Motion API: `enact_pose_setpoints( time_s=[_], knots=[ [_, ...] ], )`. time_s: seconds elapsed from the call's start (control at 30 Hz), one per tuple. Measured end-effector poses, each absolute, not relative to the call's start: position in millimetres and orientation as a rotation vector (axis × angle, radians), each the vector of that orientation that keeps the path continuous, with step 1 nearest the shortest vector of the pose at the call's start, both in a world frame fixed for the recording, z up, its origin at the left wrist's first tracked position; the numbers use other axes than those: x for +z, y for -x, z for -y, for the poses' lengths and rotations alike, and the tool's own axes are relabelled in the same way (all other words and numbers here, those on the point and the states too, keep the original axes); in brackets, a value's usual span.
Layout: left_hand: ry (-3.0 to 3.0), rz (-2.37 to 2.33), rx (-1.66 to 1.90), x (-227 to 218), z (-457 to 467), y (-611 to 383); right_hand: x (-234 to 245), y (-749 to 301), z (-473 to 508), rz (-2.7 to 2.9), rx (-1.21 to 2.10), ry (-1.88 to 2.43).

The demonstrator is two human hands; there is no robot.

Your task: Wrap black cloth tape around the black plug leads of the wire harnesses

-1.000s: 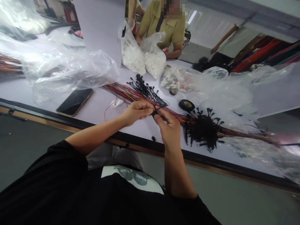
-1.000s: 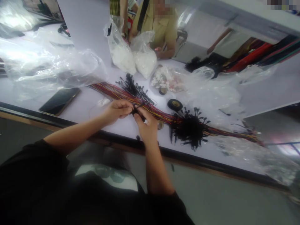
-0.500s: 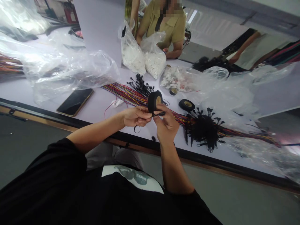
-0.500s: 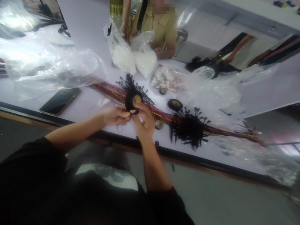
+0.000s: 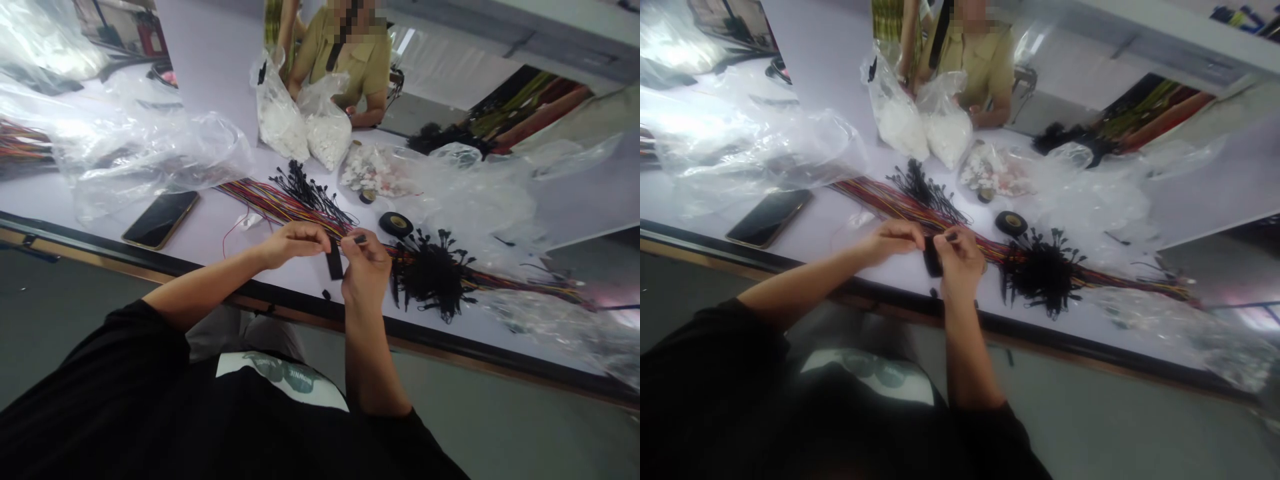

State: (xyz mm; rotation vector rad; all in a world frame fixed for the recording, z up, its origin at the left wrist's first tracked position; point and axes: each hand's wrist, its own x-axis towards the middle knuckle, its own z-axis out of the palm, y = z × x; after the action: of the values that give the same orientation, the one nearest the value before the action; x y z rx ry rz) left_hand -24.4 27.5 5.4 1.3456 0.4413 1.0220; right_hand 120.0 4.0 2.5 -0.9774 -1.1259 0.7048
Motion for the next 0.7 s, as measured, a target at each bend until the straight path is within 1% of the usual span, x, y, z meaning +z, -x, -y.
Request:
enact_pose_setpoints(
  time_s=[0.1, 0.17, 0.27, 0.37, 0.47, 0.57, 0.63, 0.7],
  knots=[
    [-1.531, -0.602, 1.056, 8, -24, 23, 1, -124, 3, 1.278, 0.388, 1.077],
    [-1.706, -0.745, 1.111, 10, -22, 20, 0, -125, 9, 1.354, 0.293, 1.177],
    [-1.930, -0.900, 1.222, 14, -16, 16, 2, -125, 16, 1.405, 0.365, 1.247],
    [-1.957, -0.944, 1.297, 15, -4, 11, 5, -127, 20, 1.418, 0.479, 1.246],
    [-1.748, -0.955, 1.384, 11, 16, 3, 9, -129, 24, 1.392, 0.429, 1.259],
    [-1.307, -0.901, 1.461, 6, 32, -1, 11, -130, 33, 1.360, 0.376, 1.256],
    [-1.089, -0.750, 1.371, 5, 37, 1, 11, -129, 40, 1.364, 0.423, 1.230],
    [-0.991, -0.564, 1.174, 6, 37, 5, 11, -126, 46, 1.350, 0.550, 1.167]
  ],
)
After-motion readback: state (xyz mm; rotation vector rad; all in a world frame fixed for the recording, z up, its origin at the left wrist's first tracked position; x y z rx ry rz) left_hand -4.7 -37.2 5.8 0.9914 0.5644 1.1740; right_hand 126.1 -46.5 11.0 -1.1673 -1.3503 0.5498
